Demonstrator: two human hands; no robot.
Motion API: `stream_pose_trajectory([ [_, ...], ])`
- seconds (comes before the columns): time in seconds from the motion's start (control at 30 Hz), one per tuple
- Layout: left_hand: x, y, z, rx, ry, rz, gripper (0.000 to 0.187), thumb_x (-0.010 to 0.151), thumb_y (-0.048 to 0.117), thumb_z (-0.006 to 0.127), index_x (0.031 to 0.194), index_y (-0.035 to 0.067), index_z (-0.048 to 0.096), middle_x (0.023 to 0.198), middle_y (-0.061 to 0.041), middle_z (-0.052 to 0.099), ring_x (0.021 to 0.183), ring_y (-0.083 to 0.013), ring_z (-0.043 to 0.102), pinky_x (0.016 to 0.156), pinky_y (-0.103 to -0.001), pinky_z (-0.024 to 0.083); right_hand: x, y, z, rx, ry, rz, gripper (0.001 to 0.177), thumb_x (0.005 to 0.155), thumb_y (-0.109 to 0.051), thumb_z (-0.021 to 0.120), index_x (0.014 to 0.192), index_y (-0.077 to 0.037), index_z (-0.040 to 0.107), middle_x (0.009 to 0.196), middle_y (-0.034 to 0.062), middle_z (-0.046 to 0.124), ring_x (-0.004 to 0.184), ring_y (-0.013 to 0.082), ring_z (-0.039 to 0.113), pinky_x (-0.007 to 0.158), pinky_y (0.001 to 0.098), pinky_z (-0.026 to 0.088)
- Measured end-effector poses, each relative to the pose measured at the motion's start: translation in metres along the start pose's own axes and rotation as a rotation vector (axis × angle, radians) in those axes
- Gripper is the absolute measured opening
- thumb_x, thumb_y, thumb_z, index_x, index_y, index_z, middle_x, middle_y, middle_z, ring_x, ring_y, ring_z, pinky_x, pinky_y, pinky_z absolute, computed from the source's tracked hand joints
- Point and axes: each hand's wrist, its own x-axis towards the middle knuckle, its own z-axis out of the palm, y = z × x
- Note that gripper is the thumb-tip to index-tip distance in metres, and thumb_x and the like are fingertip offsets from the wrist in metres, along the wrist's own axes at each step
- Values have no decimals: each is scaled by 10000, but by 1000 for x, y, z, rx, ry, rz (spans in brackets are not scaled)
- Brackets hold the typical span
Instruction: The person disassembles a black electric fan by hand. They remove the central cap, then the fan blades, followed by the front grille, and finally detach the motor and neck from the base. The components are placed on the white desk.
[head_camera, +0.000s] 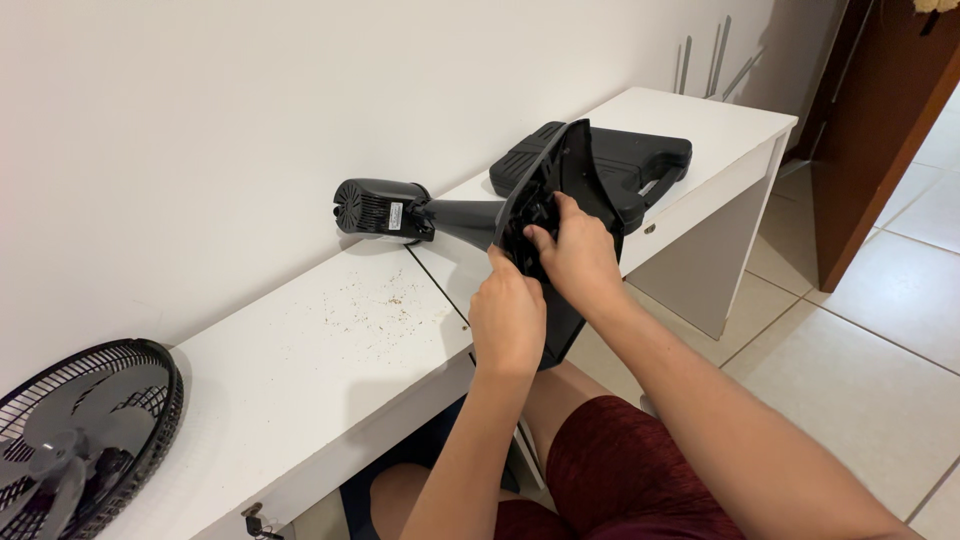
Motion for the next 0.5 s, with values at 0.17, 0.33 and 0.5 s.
stream_pose_trajectory([
  [0.17,1,4,0,4,-5,6,461,931,78,556,1318,-138,429,739,-229,704,690,-381,729,612,-459,580,1,5,-4,10,-21,19,617,877,-283,772,1343,64,563,985,268,730,909,412,713,815,460,555],
  [0.33,-1,7,1,26,-36,-3,425,939,78,559,1307,-105,454,766,-238,711,739,-397,725,659,-475,573,1,7,-7,5,-12,-27,611,883,-278,770,1341,66,559,976,270,729,899,422,705,794,468,552],
  [0.5,-2,12,3,52,-7,37,510,923,78,571,1364,-120,407,795,-249,712,756,-406,727,663,-480,575,1,8,-11,20,-53,51,630,892,-316,756,1372,40,556,897,271,728,860,411,715,783,459,552],
])
